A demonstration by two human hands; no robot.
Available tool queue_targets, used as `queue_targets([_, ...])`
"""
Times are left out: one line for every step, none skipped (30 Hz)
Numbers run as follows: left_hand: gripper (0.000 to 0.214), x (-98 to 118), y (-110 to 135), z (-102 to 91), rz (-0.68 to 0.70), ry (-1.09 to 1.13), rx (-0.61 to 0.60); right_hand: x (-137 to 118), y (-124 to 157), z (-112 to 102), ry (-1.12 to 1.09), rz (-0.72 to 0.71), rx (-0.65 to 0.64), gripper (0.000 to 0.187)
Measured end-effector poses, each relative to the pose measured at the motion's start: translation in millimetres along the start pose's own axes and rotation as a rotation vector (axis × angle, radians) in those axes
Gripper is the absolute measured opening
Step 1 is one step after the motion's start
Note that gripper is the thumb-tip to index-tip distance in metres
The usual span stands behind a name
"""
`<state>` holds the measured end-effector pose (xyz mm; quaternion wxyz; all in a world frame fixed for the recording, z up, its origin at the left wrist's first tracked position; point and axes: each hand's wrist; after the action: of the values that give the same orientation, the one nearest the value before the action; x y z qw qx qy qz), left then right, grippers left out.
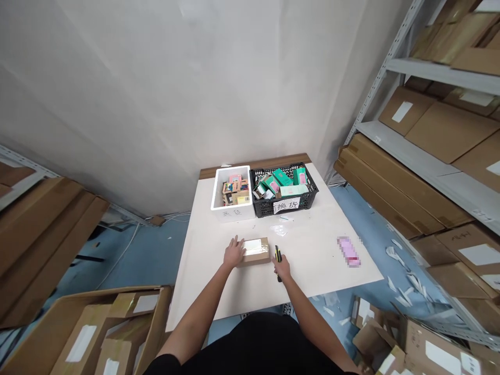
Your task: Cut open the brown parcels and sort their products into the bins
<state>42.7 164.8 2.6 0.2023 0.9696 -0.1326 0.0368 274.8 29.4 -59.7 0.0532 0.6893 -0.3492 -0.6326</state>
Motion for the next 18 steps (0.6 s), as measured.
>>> queue_targets([0.062,-4.4,-0.4,-4.6,-0.006,-0.015,-0.016,-1.3,1.2,11.3,-0.02,0.0,0.001,0.038])
queue_targets([0.063,-6.2,0.4,-7.4,-0.01,-0.028,-0.037,-3.1,2.1,22.1,-0.03,-0.002,0.01,0.041])
queue_targets([0.063,-5.4,2.4,-8.3,-0.019,-0.036,-0.054,-5.4,2.3,31.5,-0.029,-0.008,0.035,0.045])
queue_targets([0.063,-2.2,5.6,-7.0,-0.035,-0.036,-0.064,-8.0,1.2,38.7,-0.015,-0.018,0.079,0.049])
queue_targets([0.063,3.0,10.0,-3.8,-0.058,-0.034,-0.068,-11.0,-1.3,43.2,0.008,-0.029,0.135,0.054])
queue_targets([0.064,9.4,15.5,1.1,-0.08,-0.03,-0.075,-14.3,-5.5,44.7,0.038,-0.033,0.202,0.057])
queue_targets([0.065,16.4,21.9,7.5,-0.094,-0.026,-0.09,-17.9,-11.2,43.4,0.067,-0.026,0.271,0.058])
queue_targets([0.066,23.3,29.0,15.0,-0.094,-0.022,-0.109,-21.5,-18.0,39.9,0.094,-0.012,0.326,0.058])
queue_targets([0.068,29.8,36.2,22.9,-0.068,-0.016,-0.126,-25.1,-25.5,34.8,0.116,0.011,0.363,0.055])
queue_targets([0.069,35.3,43.3,30.9,-0.029,-0.006,-0.143,-28.3,-33.0,29.2,0.131,0.036,0.376,0.05])
queue_targets([0.07,39.9,49.8,38.4,0.007,0.004,-0.153,-30.8,-39.8,23.9,0.138,0.057,0.368,0.046])
queue_targets([0.071,43.4,55.4,45.2,0.034,0.014,-0.145,-32.5,-45.3,19.8,0.14,0.068,0.342,0.043])
queue_targets([0.072,45.7,59.9,50.8,0.057,0.028,-0.133,-33.2,-49.1,17.3,0.137,0.071,0.307,0.043])
queue_targets([0.073,46.5,63.3,55.0,0.074,0.051,-0.123,-32.8,-50.7,16.9,0.13,0.067,0.274,0.045])
queue_targets([0.072,45.8,65.6,58.0,0.086,0.088,-0.119,-31.6,-50.3,18.4,0.117,0.057,0.244,0.047])
queue_targets([0.072,43.2,66.8,59.5,0.095,0.137,-0.121,-29.9,-47.9,21.9,0.096,0.042,0.219,0.05])
queue_targets([0.071,38.4,67.2,59.7,0.1,0.195,-0.125,-27.9,-44.0,26.8,0.061,0.027,0.198,0.052])
queue_targets([0.07,31.3,66.9,58.7,0.098,0.252,-0.127,-26.2,-39.2,32.6,0.004,0.006,0.173,0.055])
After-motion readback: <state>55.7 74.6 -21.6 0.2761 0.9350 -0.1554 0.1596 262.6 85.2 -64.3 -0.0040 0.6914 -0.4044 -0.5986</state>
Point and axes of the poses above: each hand's wrist, its own y-axis away from the middle knuckle, its own z-axis out of the palm, x = y × z, and after that the axes turned 4 degrees about -z, right-handed
